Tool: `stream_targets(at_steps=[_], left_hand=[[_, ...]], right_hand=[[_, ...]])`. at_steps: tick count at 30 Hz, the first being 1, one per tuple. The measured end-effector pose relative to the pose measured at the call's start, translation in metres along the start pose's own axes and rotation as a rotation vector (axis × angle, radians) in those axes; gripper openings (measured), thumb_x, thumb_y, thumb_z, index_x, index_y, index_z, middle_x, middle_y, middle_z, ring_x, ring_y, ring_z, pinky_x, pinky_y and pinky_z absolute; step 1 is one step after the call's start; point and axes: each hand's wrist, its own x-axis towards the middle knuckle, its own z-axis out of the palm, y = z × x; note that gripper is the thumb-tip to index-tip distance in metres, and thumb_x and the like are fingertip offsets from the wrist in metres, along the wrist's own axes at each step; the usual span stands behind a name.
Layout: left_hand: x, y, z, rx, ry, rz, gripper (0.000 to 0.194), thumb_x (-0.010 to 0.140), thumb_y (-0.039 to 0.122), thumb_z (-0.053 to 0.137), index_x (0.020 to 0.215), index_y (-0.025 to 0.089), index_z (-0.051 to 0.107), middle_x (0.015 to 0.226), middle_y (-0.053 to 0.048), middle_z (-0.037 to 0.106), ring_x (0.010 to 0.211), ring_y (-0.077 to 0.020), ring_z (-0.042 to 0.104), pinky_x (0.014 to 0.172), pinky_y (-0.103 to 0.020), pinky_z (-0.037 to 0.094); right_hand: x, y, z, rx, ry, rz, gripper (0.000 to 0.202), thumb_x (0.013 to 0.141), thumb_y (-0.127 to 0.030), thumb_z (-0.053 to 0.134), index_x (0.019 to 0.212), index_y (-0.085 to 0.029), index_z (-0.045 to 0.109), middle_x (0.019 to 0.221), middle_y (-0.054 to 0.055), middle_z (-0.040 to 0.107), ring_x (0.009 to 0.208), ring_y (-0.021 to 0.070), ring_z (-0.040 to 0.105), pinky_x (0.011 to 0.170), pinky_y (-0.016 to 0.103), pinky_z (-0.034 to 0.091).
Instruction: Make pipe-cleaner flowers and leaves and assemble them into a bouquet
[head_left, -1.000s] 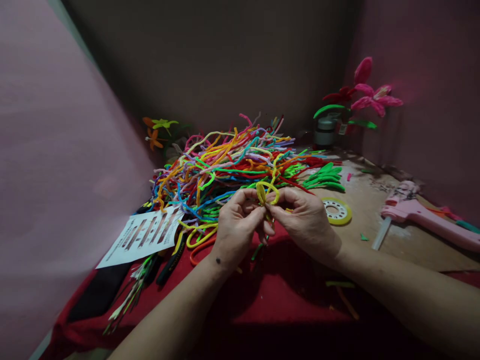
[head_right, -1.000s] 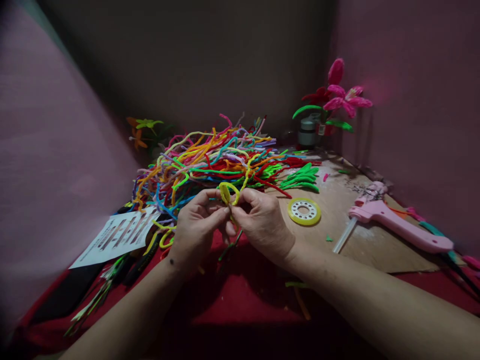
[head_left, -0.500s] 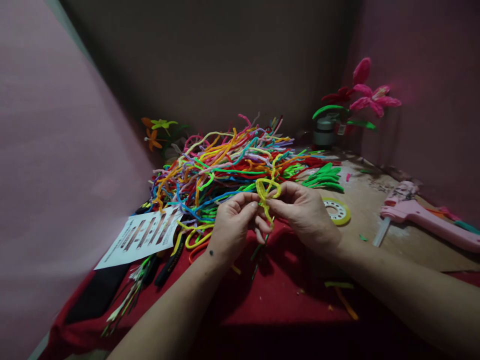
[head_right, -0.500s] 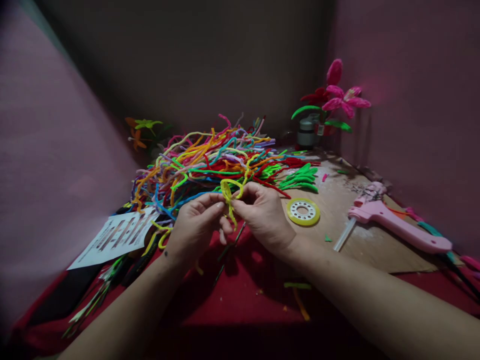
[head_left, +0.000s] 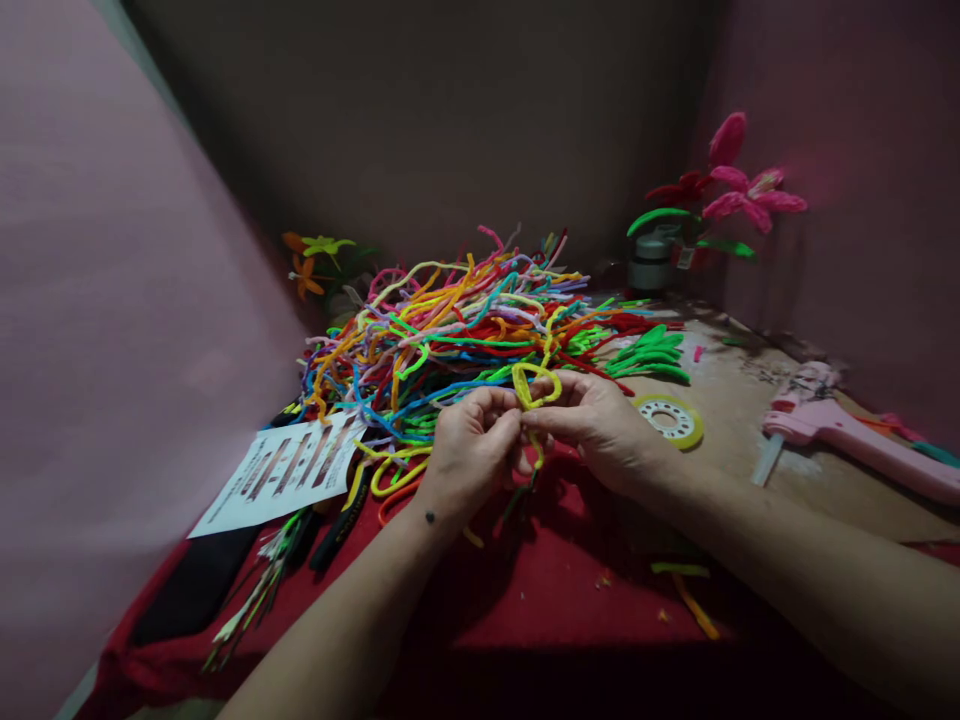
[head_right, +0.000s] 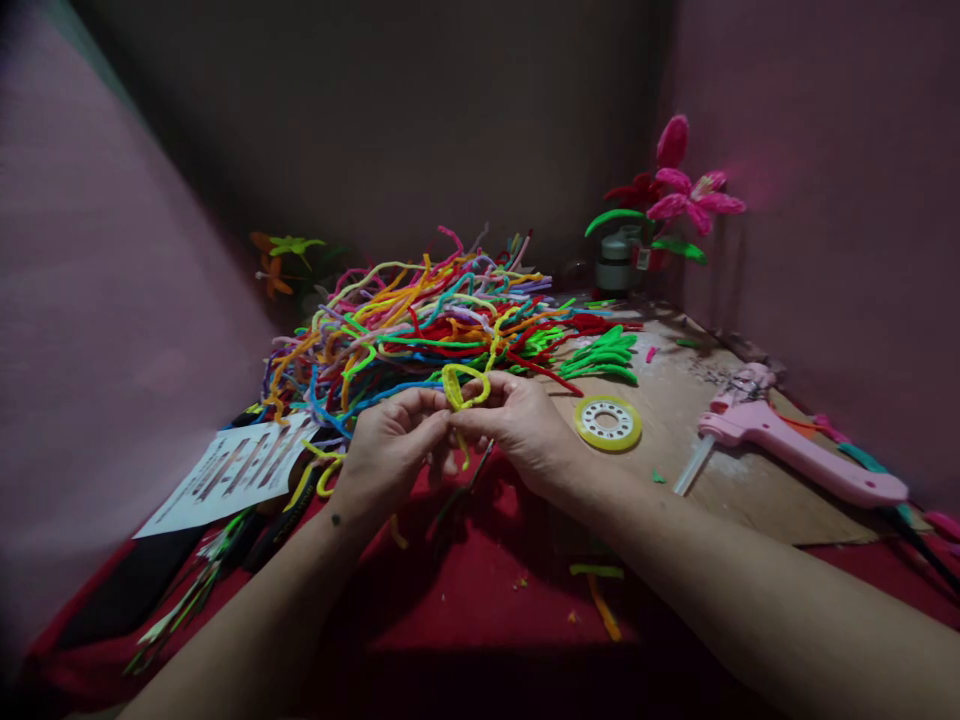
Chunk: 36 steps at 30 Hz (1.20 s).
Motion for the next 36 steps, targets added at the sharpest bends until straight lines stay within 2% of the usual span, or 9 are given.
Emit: stream_targets(at_steps=[4,7,11,17,20,25,31,33,36], left_hand=[[0.004,0.000,-0.008,0.000,-0.128,-0.075,0.008,0.071,0.021,0.056,0.069,0.013,0.054,0.056,0.001,0.061,0.034,-0.0080,0.052,0.032,-0.016,0.038],[0.006,0.001,-0.014,-0.003,-0.207,-0.142,0.009,0.069,0.019,0.055,0.063,0.013,0.055,0.052,0.000,0.059,0.032,-0.0068,0.049,0.029,-0.015,0.035],[0.007,0.004,-0.016,-0.003,-0.171,-0.230,0.005,0.066,0.018,0.056,0.065,0.014,0.055,0.052,0.002,0.057,0.031,-0.0081,0.048,0.025,-0.016,0.034],[0.008,0.007,-0.015,0.142,-0.149,-0.246,0.002,0.062,0.013,0.052,0.060,0.013,0.053,0.047,0.002,0.054,0.031,-0.0081,0.048,0.025,-0.015,0.033],[0.008,0.006,-0.017,0.122,-0.156,-0.245,0.002,0.063,0.014,0.055,0.064,0.013,0.053,0.050,0.002,0.056,0.032,-0.0082,0.049,0.026,-0.015,0.034],[0.009,0.005,-0.022,0.016,-0.189,-0.220,0.010,0.066,0.020,0.060,0.070,0.014,0.053,0.054,0.001,0.058,0.035,-0.0087,0.050,0.027,-0.015,0.036],[0.010,0.004,-0.025,-0.146,-0.219,-0.232,0.007,0.066,0.017,0.057,0.071,0.015,0.052,0.057,0.001,0.059,0.036,-0.0069,0.047,0.030,-0.016,0.037],[0.010,0.004,-0.023,-0.074,-0.208,-0.200,0.007,0.067,0.017,0.057,0.071,0.015,0.053,0.057,0.001,0.059,0.038,-0.0074,0.048,0.033,-0.017,0.037],[0.009,0.006,-0.020,0.162,-0.208,-0.125,0.009,0.069,0.022,0.058,0.068,0.013,0.056,0.053,0.003,0.056,0.037,-0.0064,0.047,0.038,-0.017,0.037]], right_hand=[[0.002,0.000,0.000,0.038,0.006,0.113,0.018,0.054,-0.012,0.068,0.067,-0.015,0.055,0.059,-0.002,0.058,0.051,0.0101,0.052,0.051,0.024,0.038],[0.002,-0.001,0.000,0.082,-0.017,0.189,0.014,0.052,-0.010,0.067,0.062,-0.013,0.057,0.058,0.000,0.059,0.053,0.0110,0.054,0.054,0.025,0.040],[0.003,-0.004,0.000,0.183,-0.024,0.253,0.015,0.050,-0.008,0.068,0.060,-0.013,0.058,0.057,-0.001,0.058,0.052,0.0104,0.053,0.057,0.026,0.043],[0.003,-0.008,0.000,0.229,-0.068,0.327,0.013,0.050,-0.003,0.064,0.059,-0.012,0.059,0.059,-0.001,0.059,0.054,0.0094,0.054,0.056,0.024,0.042],[0.003,-0.009,-0.001,0.182,-0.068,0.316,0.014,0.052,-0.009,0.070,0.063,-0.012,0.061,0.061,0.000,0.060,0.051,0.0085,0.051,0.051,0.023,0.040],[0.005,-0.009,-0.003,0.185,0.022,0.258,0.016,0.054,-0.017,0.073,0.063,-0.011,0.061,0.059,0.001,0.059,0.052,0.0092,0.051,0.053,0.024,0.041],[0.008,-0.005,-0.006,0.228,-0.024,0.190,0.010,0.061,-0.018,0.068,0.065,-0.011,0.062,0.058,0.001,0.057,0.053,0.0101,0.052,0.052,0.024,0.040],[0.008,-0.004,-0.007,0.177,-0.040,0.168,0.012,0.061,-0.019,0.069,0.067,-0.012,0.062,0.059,0.001,0.057,0.051,0.0095,0.051,0.051,0.024,0.038],[0.007,-0.004,-0.008,0.070,-0.082,0.139,0.015,0.063,-0.024,0.070,0.067,-0.012,0.061,0.060,0.000,0.057,0.049,0.0077,0.048,0.050,0.023,0.036]])
